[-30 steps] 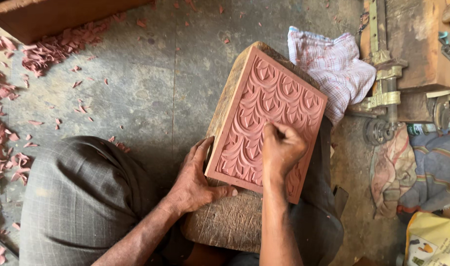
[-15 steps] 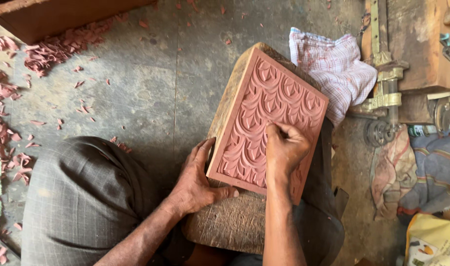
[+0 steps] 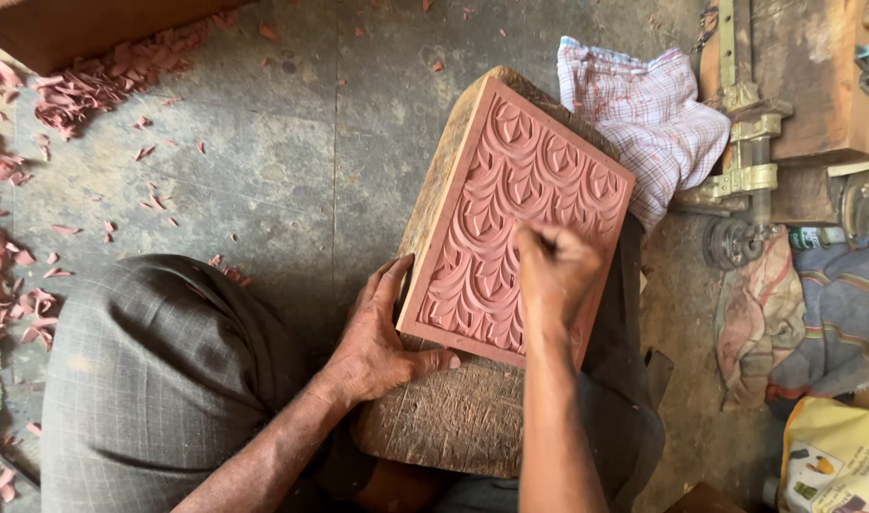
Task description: The person carves a decorative pattern into a wooden panel by hand using a small carving tool.
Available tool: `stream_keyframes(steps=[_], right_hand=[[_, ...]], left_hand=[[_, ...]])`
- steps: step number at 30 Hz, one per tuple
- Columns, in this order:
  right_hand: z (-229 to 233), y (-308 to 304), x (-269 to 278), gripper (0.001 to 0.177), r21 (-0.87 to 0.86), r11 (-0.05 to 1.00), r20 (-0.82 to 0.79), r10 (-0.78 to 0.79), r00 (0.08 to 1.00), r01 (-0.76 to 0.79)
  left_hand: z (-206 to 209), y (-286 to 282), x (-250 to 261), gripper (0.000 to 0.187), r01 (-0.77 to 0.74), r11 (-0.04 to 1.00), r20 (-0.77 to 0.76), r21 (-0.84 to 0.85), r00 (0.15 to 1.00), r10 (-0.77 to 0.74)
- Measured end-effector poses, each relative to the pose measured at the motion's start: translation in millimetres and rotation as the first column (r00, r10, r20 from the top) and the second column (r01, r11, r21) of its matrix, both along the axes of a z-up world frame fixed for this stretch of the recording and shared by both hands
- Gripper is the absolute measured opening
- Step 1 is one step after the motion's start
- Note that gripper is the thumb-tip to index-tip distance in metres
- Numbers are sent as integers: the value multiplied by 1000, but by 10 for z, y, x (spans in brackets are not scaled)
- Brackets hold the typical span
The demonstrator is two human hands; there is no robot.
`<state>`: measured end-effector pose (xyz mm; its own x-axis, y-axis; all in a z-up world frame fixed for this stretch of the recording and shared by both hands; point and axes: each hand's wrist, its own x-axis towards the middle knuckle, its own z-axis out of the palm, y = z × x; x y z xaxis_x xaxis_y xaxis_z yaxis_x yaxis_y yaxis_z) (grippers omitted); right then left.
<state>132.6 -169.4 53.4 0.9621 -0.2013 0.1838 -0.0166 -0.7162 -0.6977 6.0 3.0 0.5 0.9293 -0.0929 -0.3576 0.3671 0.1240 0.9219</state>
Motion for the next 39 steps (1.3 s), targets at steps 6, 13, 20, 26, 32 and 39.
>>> stream_keyframes(steps=[6,13,20,26,32,39], right_hand=[[286,-501,-185,11,90,982,-107,175,979,-166],[-2,-521,-41,9,22,939,-158,344,926,-345],[-111,-409,-53,10,60,955,-29,292,956,-290],[-19,-348,-17,6,-207,937,-81,272,959,-283],[47,-265,-58,11,11,957,-77,288,954,-288],[23,-362,-78,13,34,960,-42,279,959,-277]], left_hand=[[-12,10,-32,138,21,995,42,98,999,-25],[-9,3,-23,139,16,999,4,36,1000,-16],[-4,-35,-21,137,-42,986,14,-161,999,45],[1,0,-11,136,-6,999,18,-33,1000,7],[-15,16,-15,136,-3,999,48,33,999,1],[-19,-31,-35,137,1,995,81,102,997,-9]])
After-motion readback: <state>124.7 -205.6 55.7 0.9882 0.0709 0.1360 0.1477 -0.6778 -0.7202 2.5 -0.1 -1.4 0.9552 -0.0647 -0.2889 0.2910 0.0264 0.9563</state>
